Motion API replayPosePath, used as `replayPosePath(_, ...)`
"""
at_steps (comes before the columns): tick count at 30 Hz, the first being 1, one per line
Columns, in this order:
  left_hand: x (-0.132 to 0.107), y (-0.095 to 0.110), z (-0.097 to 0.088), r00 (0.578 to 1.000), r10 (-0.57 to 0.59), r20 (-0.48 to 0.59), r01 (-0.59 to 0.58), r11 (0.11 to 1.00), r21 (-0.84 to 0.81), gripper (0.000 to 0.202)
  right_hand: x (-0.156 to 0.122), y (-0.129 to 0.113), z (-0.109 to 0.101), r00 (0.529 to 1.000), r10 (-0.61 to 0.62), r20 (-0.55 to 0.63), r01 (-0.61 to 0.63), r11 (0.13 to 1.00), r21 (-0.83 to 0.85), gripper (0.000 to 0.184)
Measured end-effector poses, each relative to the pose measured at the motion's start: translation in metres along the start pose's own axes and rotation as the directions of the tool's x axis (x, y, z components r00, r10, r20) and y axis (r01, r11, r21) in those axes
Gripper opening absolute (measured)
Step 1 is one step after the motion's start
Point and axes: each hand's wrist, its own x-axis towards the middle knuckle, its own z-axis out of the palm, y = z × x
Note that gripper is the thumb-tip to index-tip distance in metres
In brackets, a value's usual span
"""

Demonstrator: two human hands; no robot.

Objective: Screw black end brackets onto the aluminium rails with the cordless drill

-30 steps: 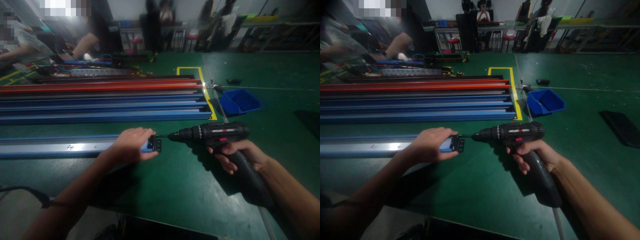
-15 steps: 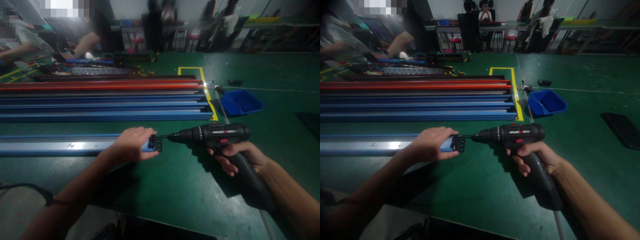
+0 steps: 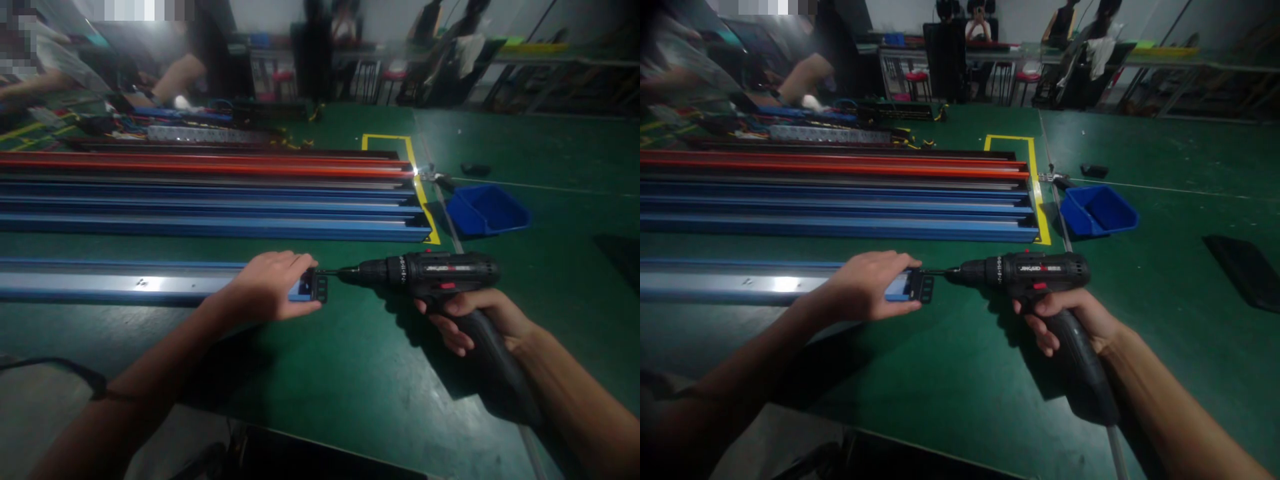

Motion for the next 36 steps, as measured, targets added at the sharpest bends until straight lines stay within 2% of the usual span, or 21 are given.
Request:
replayPosePath(7,0.002,0.001,-0.002,1.000,-0.004,0.021,0.005,1.000,-0.019,0.059,0.002,0.005,-0.003,0.999,-0.032,-0.026,0.031,0.999,-0.031,0.029)
replayPosePath(12,0.003,0.000,-0.001,0.999,0.000,0.032,0.000,1.000,-0.030,0.059,0.002,0.007,-0.008,1.000,-0.026,-0.002,0.026,1.000,-0.014,0.034)
replayPosePath(18,0.002,-0.001,0.000,0.999,0.006,0.034,-0.005,1.000,-0.016,0.056,0.005,0.006,-0.010,1.000,0.005,0.006,-0.005,0.998,0.055,0.040)
replayPosePath(21,0.002,-0.001,0.001,1.000,0.011,0.023,-0.011,1.000,-0.015,0.056,0.005,0.004,-0.008,0.998,0.037,0.048,-0.041,0.996,0.079,0.042)
replayPosePath(28,0.002,-0.002,0.002,1.000,0.020,0.009,-0.020,1.000,-0.021,0.057,0.003,0.004,-0.008,0.994,0.072,0.081,-0.080,0.991,0.108,0.036)
replayPosePath(36,0.002,-0.001,0.001,1.000,0.021,0.005,-0.021,1.000,-0.018,0.057,0.009,0.006,-0.009,0.991,0.003,0.131,-0.008,0.999,0.036,0.033)
